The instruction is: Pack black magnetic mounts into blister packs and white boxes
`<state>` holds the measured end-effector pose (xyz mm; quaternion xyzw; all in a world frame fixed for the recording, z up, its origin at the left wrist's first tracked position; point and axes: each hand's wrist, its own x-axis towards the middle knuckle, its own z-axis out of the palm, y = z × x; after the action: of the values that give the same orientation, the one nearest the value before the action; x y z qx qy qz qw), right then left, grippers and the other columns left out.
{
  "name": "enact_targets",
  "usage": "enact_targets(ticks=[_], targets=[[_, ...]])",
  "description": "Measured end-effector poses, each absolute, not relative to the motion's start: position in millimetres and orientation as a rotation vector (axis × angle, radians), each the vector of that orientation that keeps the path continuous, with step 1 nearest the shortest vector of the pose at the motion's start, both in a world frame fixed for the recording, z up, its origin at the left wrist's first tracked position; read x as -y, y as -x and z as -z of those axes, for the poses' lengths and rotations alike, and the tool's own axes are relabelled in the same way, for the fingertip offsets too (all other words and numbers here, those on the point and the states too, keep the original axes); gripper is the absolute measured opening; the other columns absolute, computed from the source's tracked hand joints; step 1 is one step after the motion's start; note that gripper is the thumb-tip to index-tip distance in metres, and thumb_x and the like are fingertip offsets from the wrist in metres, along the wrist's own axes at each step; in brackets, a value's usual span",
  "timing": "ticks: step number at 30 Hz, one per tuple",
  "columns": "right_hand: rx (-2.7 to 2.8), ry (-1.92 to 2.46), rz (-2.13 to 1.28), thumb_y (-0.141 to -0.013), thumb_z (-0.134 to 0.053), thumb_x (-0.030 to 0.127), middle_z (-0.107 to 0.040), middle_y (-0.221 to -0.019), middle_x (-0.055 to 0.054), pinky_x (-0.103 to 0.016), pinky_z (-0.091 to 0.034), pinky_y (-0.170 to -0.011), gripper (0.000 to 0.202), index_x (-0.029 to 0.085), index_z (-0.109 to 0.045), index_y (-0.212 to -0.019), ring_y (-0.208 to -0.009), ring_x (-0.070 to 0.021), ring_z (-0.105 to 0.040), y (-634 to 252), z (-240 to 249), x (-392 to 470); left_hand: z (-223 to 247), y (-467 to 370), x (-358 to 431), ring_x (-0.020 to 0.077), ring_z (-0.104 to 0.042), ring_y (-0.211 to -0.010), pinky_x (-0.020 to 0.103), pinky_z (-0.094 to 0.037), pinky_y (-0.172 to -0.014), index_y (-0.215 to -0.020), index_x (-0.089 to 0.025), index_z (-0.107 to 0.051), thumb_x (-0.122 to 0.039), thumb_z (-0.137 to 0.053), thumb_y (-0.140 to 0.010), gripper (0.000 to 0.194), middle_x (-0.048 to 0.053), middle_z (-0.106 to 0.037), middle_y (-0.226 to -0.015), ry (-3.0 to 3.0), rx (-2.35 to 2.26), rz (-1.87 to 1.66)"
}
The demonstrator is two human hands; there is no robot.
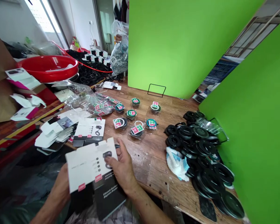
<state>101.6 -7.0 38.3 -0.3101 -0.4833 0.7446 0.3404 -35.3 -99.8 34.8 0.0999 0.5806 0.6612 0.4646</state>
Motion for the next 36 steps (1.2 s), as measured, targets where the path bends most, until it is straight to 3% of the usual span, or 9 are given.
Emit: enact_targets(ticks=[5,8,12,17,20,24,28,33,36], targets=[[1.778,0.949,-1.205,-0.084,-0.053,0.024,-0.06,-0.122,-0.009,-0.034,-0.047,-0.093,0.051,0.021,-0.043,-0.133,-0.108,-0.0211,-0.059,-106,-34,14,-46,42,101,0.0253,-0.06,-0.103,0.032,-0.051,-0.082,-0.112,-0.017,-0.058,-0.056,-0.063,-0.071,0.057,0.008,-0.067,-0.106,-0.256,-1.404,-1.752],[2.017,0.762,-1.039,-0.091,-0.045,0.035,-0.046,-0.137,-0.013,-0.038,-0.041,-0.102,0.055,0.019,-0.029,-0.141,-0.124,-0.0228,-0.047,-107,-24,29,-37,30,104,0.0243,-0.06,-0.103,0.029,-0.05,-0.083,-0.12,-0.023,-0.047,-0.048,-0.077,-0.058,0.073,0.006,-0.064,-0.115,-0.448,-1.383,-1.733],[2.077,0.674,-1.288,-0.087,-0.026,0.067,-0.01,-0.154,-0.014,-0.042,-0.03,-0.109,0.084,0.015,-0.002,-0.148,-0.141,-0.0259,-0.016,-108,-10,41,-28,10,109,0.0249,-0.065,-0.087,0.031,-0.053,-0.071,-0.115,-0.025,-0.04,-0.041,-0.085,-0.045,0.085,0.006,-0.065,-0.105,-0.541,-1.224,-1.646],[1.738,0.647,-1.668,-0.088,-0.016,0.068,-0.004,-0.156,-0.006,-0.042,-0.018,-0.113,0.079,0.024,0.011,-0.147,-0.142,-0.0199,-0.008,-102,-7,45,-31,8,107,0.0176,-0.063,-0.08,0.026,-0.051,-0.069,-0.102,-0.023,-0.041,-0.025,-0.084,-0.049,0.068,0.0,-0.063,-0.09,-0.5,-1.436,-1.765],[1.679,0.765,-1.692,-0.093,-0.023,0.058,-0.016,-0.154,-0.007,-0.04,-0.018,-0.113,0.07,0.025,0.002,-0.148,-0.141,-0.0184,-0.016,-97,-11,49,-31,10,111,0.0174,-0.062,-0.082,0.025,-0.05,-0.069,-0.098,-0.022,-0.044,-0.025,-0.083,-0.048,0.063,0.001,-0.063,-0.094,-0.498,-1.424,-1.778],[1.794,0.969,-1.631,-0.095,-0.032,0.044,-0.044,-0.141,-0.013,-0.039,-0.03,-0.108,0.062,0.018,-0.014,-0.148,-0.128,-0.0201,-0.042,-97,-20,55,-25,8,123,0.0148,-0.06,-0.068,0.024,-0.049,-0.06,-0.102,-0.023,-0.044,-0.034,-0.073,-0.061,0.051,-0.001,-0.065,-0.083,-0.328,-1.382,-1.673],[1.725,0.926,-1.869,-0.084,-0.053,0.044,-0.051,-0.134,-0.011,-0.039,-0.035,-0.104,0.067,0.02,-0.031,-0.143,-0.123,-0.0227,-0.048,-101,-31,45,-23,14,123,0.0103,-0.054,-0.056,0.02,-0.044,-0.054,-0.095,-0.021,-0.051,-0.015,-0.056,-0.064,0.032,-0.004,-0.062,-0.07,-0.184,-1.491,-1.58],[1.39,0.893,-2.319,-0.084,-0.055,0.046,-0.068,-0.104,-0.007,-0.031,-0.046,-0.085,0.047,0.018,-0.058,-0.122,-0.095,-0.0185,-0.061,-109,-38,24,-30,20,112,0.0096,-0.053,-0.053,0.019,-0.041,-0.051,-0.099,-0.017,-0.058,-0.01,-0.05,-0.056,0.045,-0.003,-0.065,-0.07,-0.151,-1.497,-1.513],[1.389,0.85,-2.301,-0.077,-0.061,0.028,-0.067,-0.102,-0.002,-0.026,-0.045,-0.078,0.036,0.021,-0.063,-0.113,-0.087,-0.0152,-0.06,-112,-39,23,-32,16,109,0.0101,-0.054,-0.054,0.019,-0.039,-0.049,-0.111,-0.016,-0.058,-0.011,-0.052,-0.057,0.055,-0.002,-0.067,-0.073,-0.164,-1.444,-1.43]])
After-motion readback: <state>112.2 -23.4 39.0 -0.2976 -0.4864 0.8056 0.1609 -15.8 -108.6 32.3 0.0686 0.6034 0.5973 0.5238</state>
